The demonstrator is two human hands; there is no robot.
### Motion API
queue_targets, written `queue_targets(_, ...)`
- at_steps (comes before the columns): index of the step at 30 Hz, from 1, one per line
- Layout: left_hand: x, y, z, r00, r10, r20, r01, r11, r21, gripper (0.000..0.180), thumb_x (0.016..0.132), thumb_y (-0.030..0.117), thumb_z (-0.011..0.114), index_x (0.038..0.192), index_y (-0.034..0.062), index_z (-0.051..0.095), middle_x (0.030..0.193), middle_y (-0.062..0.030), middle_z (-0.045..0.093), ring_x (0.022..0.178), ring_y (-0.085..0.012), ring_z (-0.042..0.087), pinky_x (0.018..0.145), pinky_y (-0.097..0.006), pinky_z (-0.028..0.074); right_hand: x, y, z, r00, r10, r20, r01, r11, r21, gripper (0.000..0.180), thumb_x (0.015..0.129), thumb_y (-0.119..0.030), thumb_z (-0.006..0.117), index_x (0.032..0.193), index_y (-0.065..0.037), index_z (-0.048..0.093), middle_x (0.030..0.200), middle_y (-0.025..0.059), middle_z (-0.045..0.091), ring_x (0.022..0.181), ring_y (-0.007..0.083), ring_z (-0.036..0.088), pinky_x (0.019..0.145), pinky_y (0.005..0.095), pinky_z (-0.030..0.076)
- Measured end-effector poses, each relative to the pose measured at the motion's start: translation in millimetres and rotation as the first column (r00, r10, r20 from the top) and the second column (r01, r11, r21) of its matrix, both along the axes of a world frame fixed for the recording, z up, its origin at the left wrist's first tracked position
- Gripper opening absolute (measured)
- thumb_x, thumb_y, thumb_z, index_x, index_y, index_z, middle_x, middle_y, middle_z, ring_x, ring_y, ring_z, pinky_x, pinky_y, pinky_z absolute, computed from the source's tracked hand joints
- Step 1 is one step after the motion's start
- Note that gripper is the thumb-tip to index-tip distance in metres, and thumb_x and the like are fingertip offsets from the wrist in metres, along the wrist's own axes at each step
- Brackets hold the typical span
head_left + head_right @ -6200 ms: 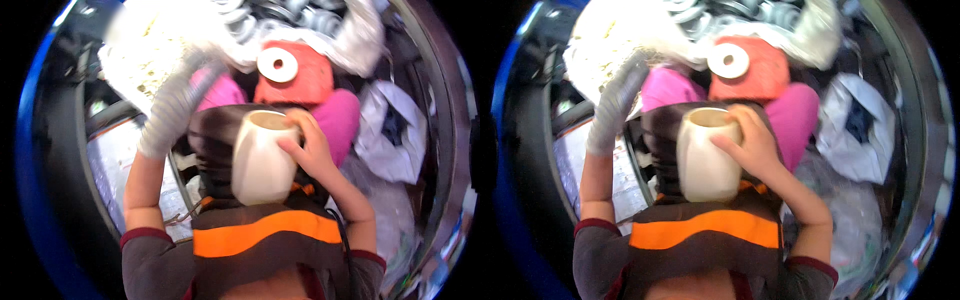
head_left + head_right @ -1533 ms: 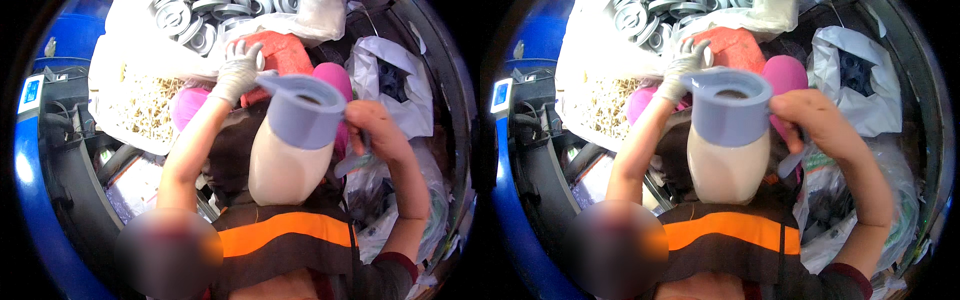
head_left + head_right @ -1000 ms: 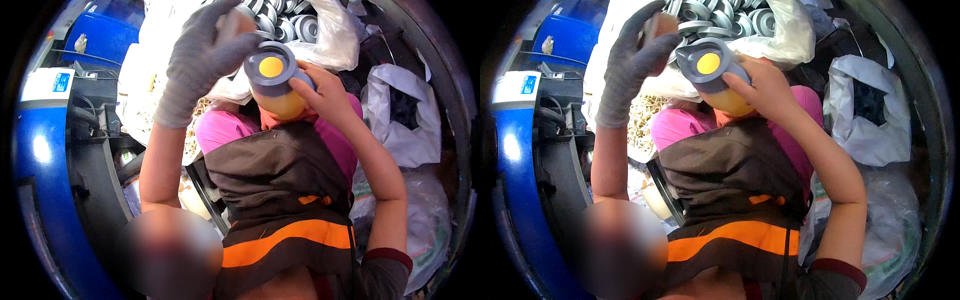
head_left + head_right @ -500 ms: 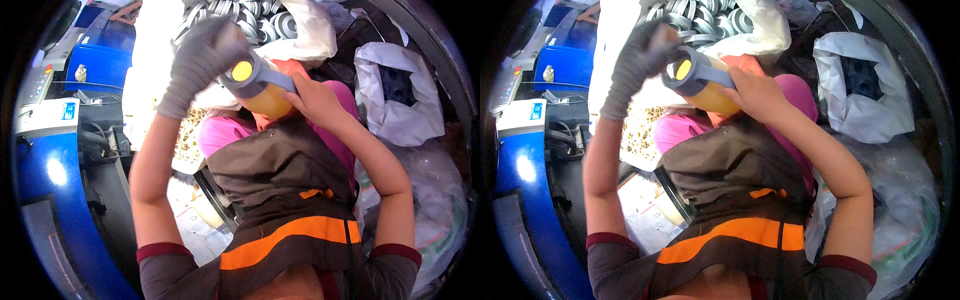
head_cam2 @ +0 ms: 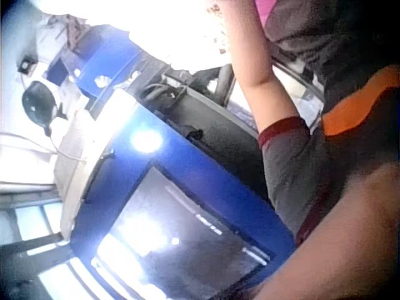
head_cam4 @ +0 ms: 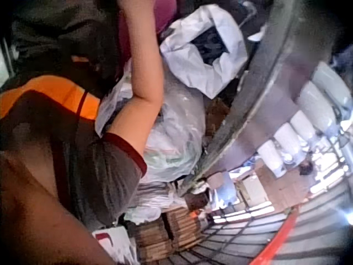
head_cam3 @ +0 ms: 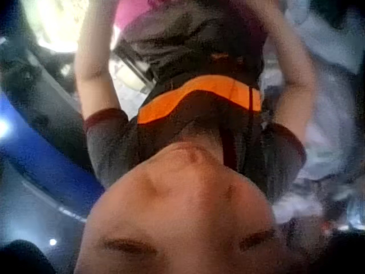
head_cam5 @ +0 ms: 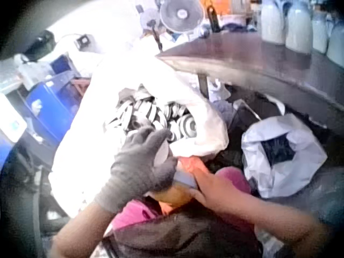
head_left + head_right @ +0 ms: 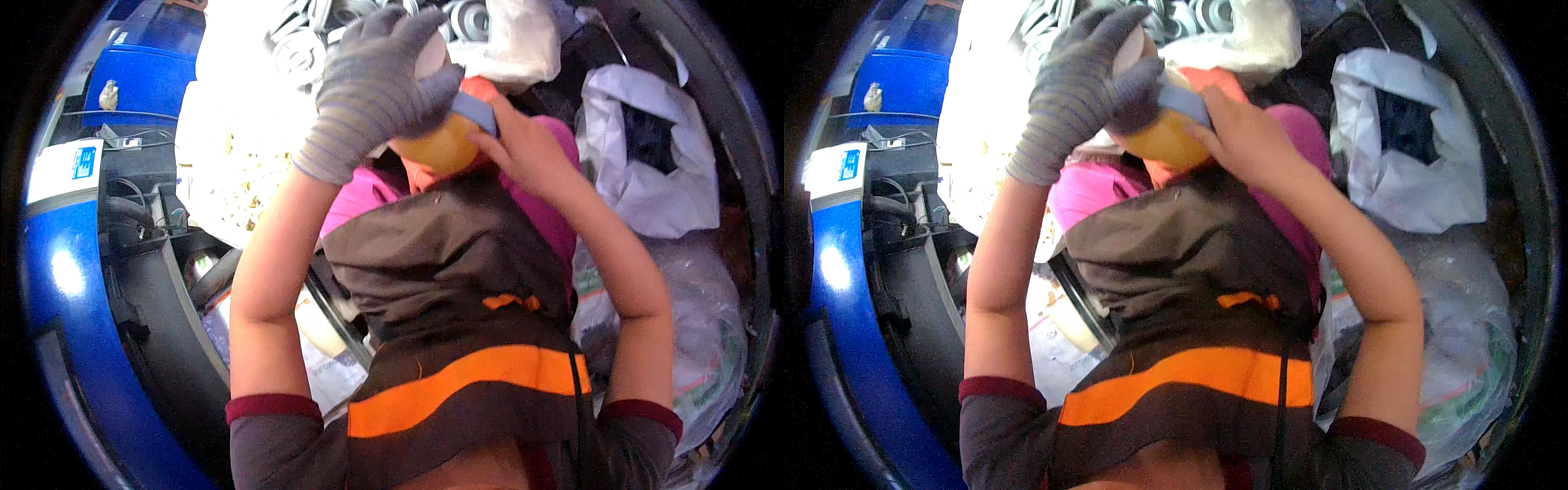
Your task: The person assembles beige plastic pitchers by attaching gray lids to the bodies. They repeatedly pick up a pitcher body, align and press the lid onto the opening, and place the completed unit on a nearby table. The process is repeated for multiple units in a factory setting.
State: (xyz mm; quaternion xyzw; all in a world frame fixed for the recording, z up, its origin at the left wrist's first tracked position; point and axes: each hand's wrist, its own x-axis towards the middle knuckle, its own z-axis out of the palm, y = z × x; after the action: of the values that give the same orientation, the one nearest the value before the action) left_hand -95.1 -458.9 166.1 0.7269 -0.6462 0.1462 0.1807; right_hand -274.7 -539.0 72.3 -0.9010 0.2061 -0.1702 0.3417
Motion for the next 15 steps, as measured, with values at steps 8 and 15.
queue_targets(8,47.0,3.3,54.1,0.665,-0.241,-0.707,0.352,0.936,0.011,0.044,0.081,0.022,0.067,0.120,0.0049,0.056,0.112,-0.0201,0.057,0.102,-0.0234,0.059,0.085,-0.036,0.049,-4.5,-16.4,-11.1,0.935,-0.222,0.276,0.129,0.939,0.320,0.036,0.090,-0.032,0.057,0.108,-0.002,0.051,0.084,0.0166,0.061,0.073,0.0298,0.061,0.065,0.0402,0.046)
queue_targets(15,78.2,13.8,-70.9,0.794,0.177,-0.582,-0.178,0.982,0.055,0.046,0.081,0.030,0.069,0.118,0.0039,0.060,0.093,-0.0102,0.060,0.089,-0.0145,0.057,0.077,-0.025,0.046,-21.5,-52.9,8.8,0.914,-0.316,0.257,0.075,0.752,0.655,0.031,0.097,-0.031,0.047,0.104,-0.002,0.057,0.063,-0.0026,0.043,0.054,0.0063,0.042,0.050,0.0224,0.035)
